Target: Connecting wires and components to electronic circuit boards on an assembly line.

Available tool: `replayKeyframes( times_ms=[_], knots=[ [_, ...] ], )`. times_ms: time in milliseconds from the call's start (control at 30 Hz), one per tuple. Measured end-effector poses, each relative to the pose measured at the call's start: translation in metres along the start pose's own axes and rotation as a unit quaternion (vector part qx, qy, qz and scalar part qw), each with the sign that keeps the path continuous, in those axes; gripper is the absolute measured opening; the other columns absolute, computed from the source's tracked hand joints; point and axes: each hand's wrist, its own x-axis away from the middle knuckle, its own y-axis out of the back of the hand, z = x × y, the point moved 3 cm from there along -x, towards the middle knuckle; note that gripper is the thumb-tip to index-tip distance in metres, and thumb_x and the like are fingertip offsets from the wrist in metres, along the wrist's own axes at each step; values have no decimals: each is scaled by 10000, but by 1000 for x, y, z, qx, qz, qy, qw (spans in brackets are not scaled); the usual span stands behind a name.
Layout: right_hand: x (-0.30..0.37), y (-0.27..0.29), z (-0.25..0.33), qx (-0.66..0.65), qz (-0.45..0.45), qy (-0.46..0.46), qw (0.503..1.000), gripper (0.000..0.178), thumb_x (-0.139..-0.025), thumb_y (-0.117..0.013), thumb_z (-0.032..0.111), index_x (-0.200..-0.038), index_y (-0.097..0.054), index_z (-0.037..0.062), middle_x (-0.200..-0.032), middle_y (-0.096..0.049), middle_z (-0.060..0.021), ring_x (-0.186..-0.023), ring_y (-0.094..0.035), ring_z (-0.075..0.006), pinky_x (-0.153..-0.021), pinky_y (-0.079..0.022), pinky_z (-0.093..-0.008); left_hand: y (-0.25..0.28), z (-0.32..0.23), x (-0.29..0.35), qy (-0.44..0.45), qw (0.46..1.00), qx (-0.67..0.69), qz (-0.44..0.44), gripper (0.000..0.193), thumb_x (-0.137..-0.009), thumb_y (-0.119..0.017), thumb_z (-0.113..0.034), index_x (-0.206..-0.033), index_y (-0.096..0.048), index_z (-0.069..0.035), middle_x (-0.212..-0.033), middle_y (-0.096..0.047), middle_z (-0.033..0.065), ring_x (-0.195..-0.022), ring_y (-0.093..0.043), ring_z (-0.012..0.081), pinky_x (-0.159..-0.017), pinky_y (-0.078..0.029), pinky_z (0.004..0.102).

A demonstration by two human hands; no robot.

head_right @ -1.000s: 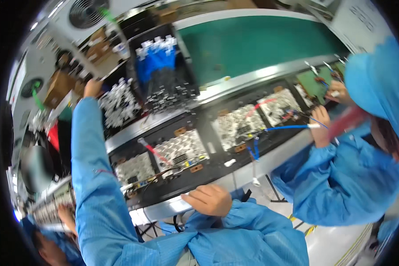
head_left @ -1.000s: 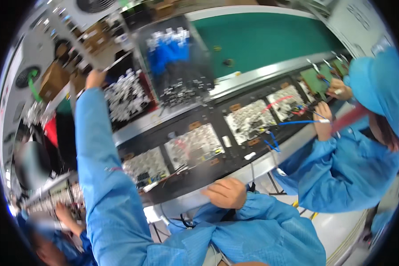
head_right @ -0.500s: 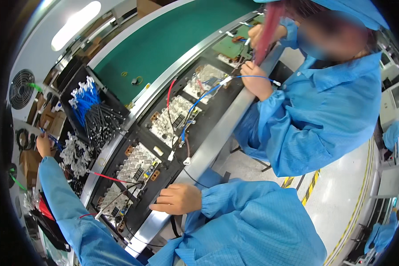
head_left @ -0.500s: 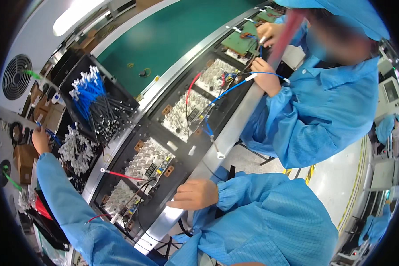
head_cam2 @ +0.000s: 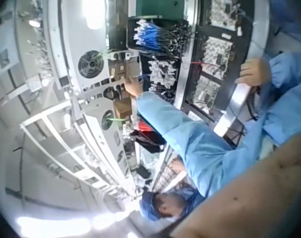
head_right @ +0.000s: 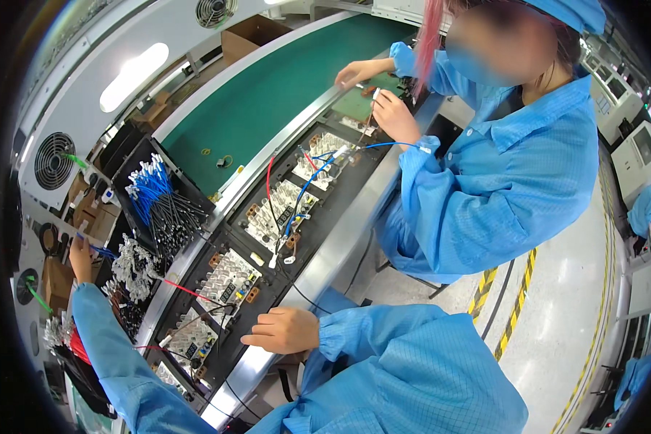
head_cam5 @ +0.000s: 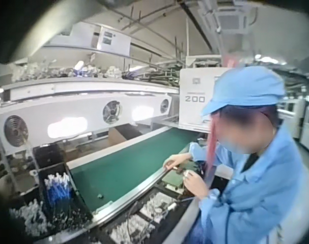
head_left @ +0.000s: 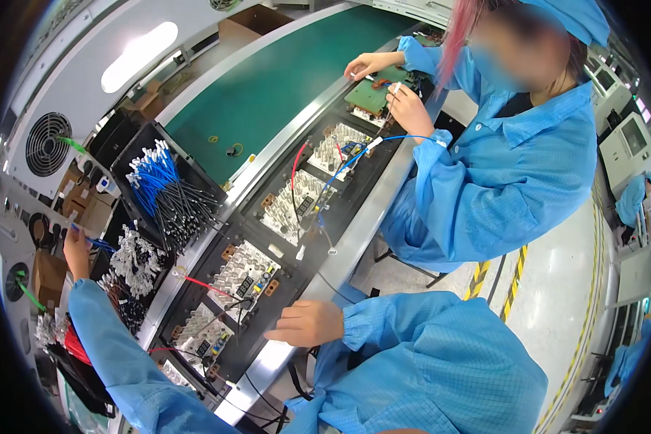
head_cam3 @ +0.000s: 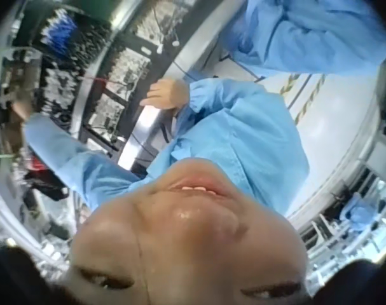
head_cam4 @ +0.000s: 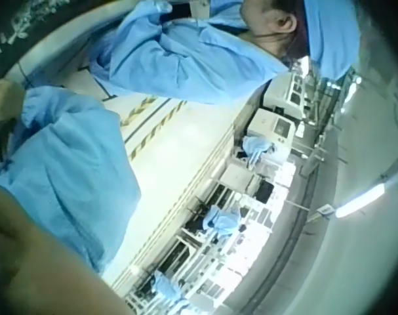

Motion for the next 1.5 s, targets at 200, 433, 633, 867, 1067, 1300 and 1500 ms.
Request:
replayKeyframes(
  times_ms=[200, 433, 633, 867, 1067, 1300, 1500],
  knots=[
    [-5, 9, -9, 22, 9, -8, 1000, 345, -672, -641, 129, -1016, -660, 116, -697, -520, 39, -631, -509, -128, -510, -397, -274, 2, -21, 10, -40, 990, 128, -48, 349, -908, -588, -299, -1129, -614, -30, -948, -690, 87, -814, -644, 138, -705, -508, 296],
    [-1, 22, -18, -21, 16, -28, 999, 318, -645, -636, 77, -959, -678, 109, -712, -595, -1, -633, -556, -172, -507, -416, -313, 46, -138, 37, -33, 975, 207, -78, 200, -908, -623, -198, -957, -626, -4, -866, -677, 88, -799, -672, 152, -652, -552, 256],
    [14, 28, -22, -101, -14, -17, 995, 232, -638, -620, 19, -858, -663, 82, -701, -604, -46, -577, -550, -229, -497, -422, -338, 77, -207, 87, -109, 956, 271, -19, 201, -941, -581, -180, -982, -607, 15, -943, -689, 93, -830, -667, 127, -691, -533, 215],
    [-4, 70, 18, -322, -286, -45, 901, 81, -845, -507, 91, -791, -490, 33, -651, -472, -83, -535, -424, -163, -488, -357, -296, 118, -364, 188, -252, 929, 261, 69, 124, -898, -620, -94, -877, -648, 25, -873, -697, 126, -725, -661, 132, -622, -527, 243],
    [-74, 112, 24, -389, -261, -187, 864, 315, -848, -652, 202, -1013, -577, -55, -788, -540, -64, -661, -482, -145, -602, -396, -265, 87, -465, 276, -307, 887, 183, 292, 147, -853, -685, -141, -799, -644, -10, -707, -658, 41, -621, -613, 80, -534, -471, 210],
    [-88, 103, 24, -314, -70, -171, 931, 77, -838, -623, 23, -909, -622, -7, -747, -604, -66, -574, -538, -119, -512, -406, -230, 67, -437, 288, -327, 811, 252, 414, 162, -776, -760, -63, -875, -672, 30, -849, -674, 91, -725, -650, 122, -602, -512, 215],
    [-48, 85, 17, -368, -76, -146, 915, 17, -839, -590, 10, -846, -599, 22, -767, -619, -100, -580, -536, -205, -518, -421, -304, 53, -303, 134, -251, 946, 19, 202, 366, -957, -531, -325, -1181, -607, -46, -1009, -682, 46, -822, -649, 112, -763, -526, 257]
  ],
)
